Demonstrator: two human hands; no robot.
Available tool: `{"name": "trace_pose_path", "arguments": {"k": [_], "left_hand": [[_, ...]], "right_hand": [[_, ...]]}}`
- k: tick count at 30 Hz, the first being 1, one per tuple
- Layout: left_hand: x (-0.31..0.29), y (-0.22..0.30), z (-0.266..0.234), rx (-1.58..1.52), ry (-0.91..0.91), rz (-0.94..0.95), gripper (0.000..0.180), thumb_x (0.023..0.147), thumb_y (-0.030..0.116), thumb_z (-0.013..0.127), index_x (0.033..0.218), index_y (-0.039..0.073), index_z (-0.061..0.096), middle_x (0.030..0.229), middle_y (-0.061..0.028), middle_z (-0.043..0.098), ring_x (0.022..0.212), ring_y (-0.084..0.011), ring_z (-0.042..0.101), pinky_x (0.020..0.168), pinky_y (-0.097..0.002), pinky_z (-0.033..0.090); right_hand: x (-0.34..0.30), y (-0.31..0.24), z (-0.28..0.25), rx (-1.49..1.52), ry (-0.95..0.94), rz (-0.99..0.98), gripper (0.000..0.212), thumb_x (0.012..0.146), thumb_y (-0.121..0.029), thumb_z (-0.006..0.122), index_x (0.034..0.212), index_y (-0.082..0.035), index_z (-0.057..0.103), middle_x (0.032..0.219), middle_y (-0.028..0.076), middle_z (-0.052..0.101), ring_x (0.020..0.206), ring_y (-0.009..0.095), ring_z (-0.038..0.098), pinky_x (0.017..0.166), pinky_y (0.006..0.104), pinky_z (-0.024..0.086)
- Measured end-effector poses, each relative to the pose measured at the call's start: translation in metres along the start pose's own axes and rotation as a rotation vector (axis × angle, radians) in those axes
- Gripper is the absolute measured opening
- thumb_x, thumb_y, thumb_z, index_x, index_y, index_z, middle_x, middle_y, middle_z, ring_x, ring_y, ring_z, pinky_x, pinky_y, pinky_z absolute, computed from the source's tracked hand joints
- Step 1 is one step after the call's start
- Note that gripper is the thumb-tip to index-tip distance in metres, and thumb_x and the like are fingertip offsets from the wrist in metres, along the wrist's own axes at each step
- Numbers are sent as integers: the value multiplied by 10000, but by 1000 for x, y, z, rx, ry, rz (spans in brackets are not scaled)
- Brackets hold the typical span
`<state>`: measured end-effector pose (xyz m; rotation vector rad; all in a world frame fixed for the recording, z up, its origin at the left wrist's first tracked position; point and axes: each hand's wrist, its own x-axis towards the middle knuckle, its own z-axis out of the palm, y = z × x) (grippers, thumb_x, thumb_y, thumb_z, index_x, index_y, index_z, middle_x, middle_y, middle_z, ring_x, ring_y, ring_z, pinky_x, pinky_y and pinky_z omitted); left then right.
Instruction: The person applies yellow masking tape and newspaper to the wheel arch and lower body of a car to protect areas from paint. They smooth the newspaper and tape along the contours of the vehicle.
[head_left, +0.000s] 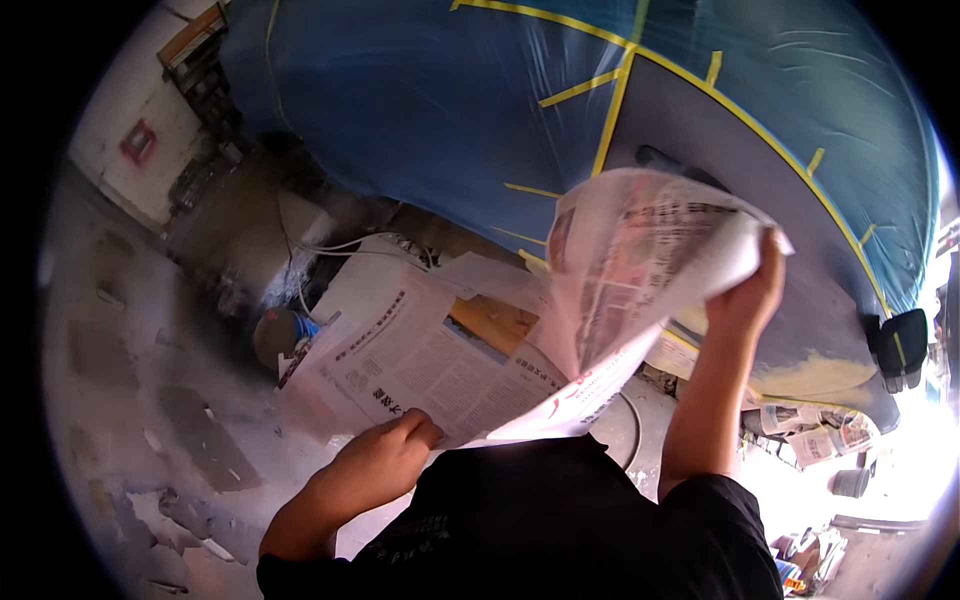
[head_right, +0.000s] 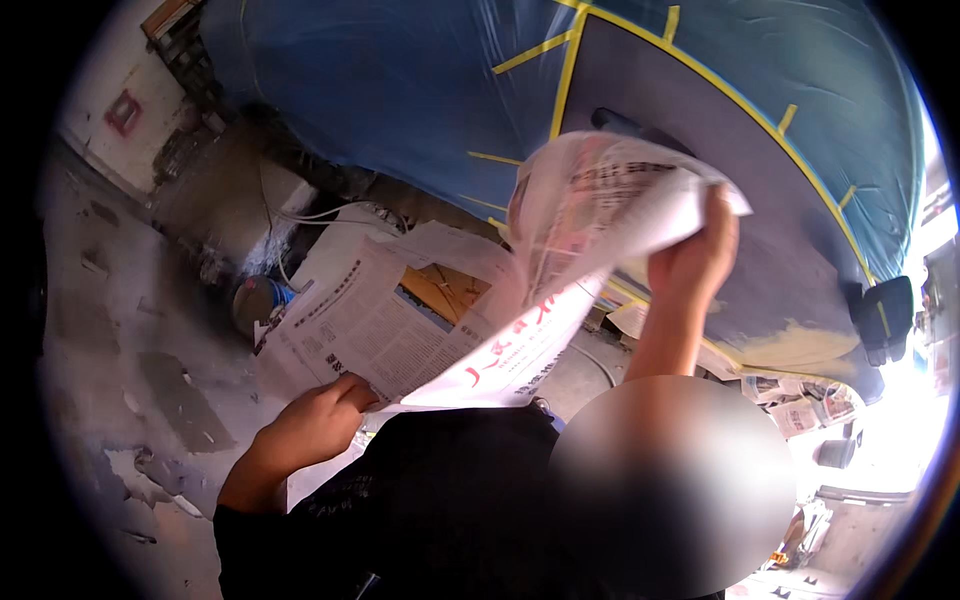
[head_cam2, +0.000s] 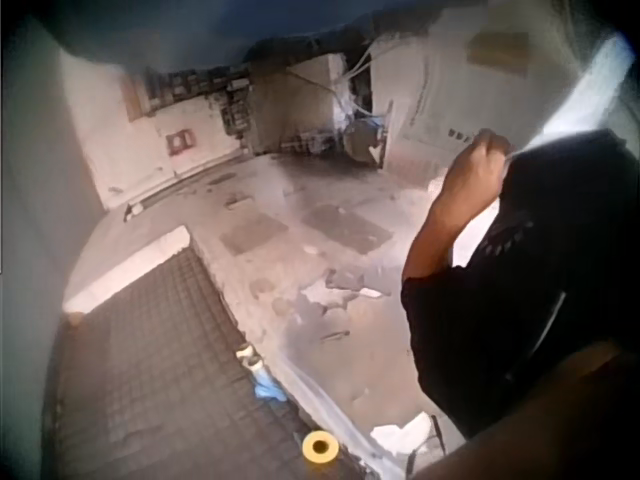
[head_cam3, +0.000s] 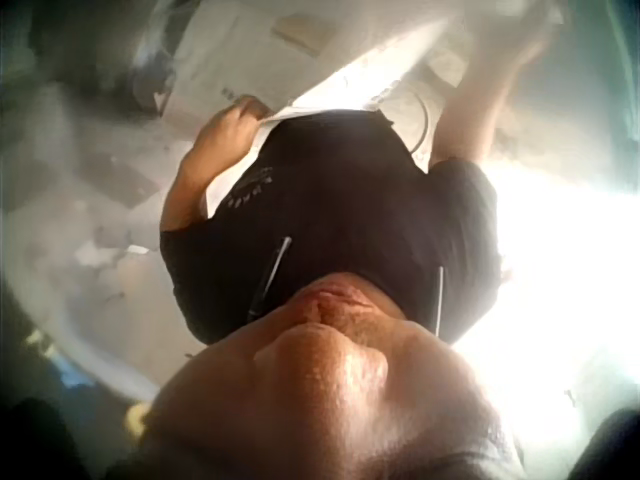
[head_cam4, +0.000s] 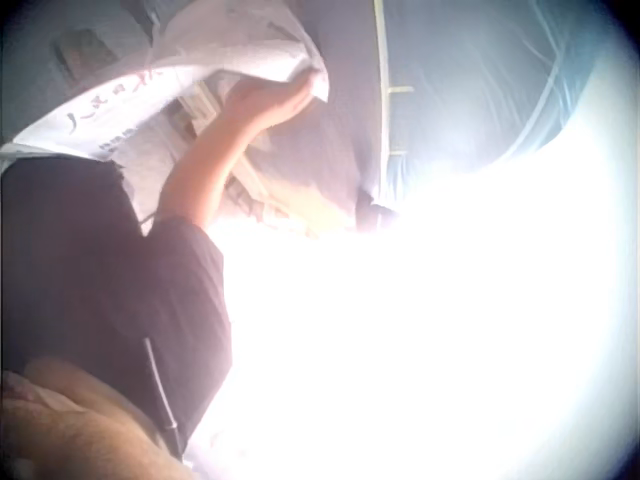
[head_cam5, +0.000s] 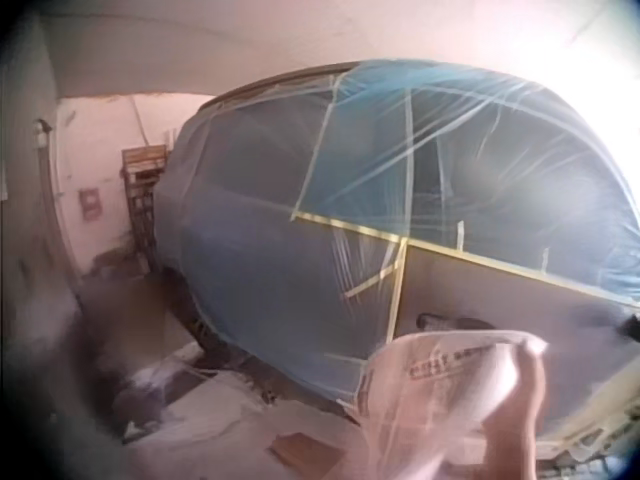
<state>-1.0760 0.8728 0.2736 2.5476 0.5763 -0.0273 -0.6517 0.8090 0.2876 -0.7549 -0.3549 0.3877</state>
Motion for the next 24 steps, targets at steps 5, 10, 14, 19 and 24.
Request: {"name": "trace_pose_path", "arguments": {"k": [5,10,14,19,24], "left_hand": [[-28,-18,21,-82,-148,-56,172,868,68,564,1014,-15,600,1009,-189,582,898,-379,650,761,-430,553],[-31,-25,26,-156,-8,-115,125,833,133,647,912,36,647,912,-161,608,814,-354,641,733,-426,545],[-33,-50,40,-242,8,-41,162,755,163,734,809,57,622,811,-103,607,752,-328,624,631,-404,504],[-31,-79,51,-381,20,19,193,698,142,795,763,66,629,721,-80,597,660,-308,621,571,-375,486],[-37,-126,48,-398,27,119,186,799,165,746,888,23,665,724,-84,622,676,-291,644,624,-340,512]], "right_hand": [[-28,-37,-17,-270,226,-275,433,954,-339,570,1233,-10,603,1155,124,617,1035,197,611,894,354,527],[-61,-53,-38,-245,129,-329,442,987,-324,491,1284,-1,547,1185,144,587,1047,198,587,866,331,511],[-71,-67,-50,-437,184,-327,560,994,-449,428,1359,-28,486,1283,152,554,1079,227,582,917,349,488],[-69,-71,-76,-626,230,-552,606,978,-447,436,1395,-8,434,1350,190,510,1230,250,522,1013,369,457],[-84,-73,-1,-566,382,-512,608,1010,-436,355,1392,30,438,1353,164,529,1261,200,507,1082,355,403]]}}
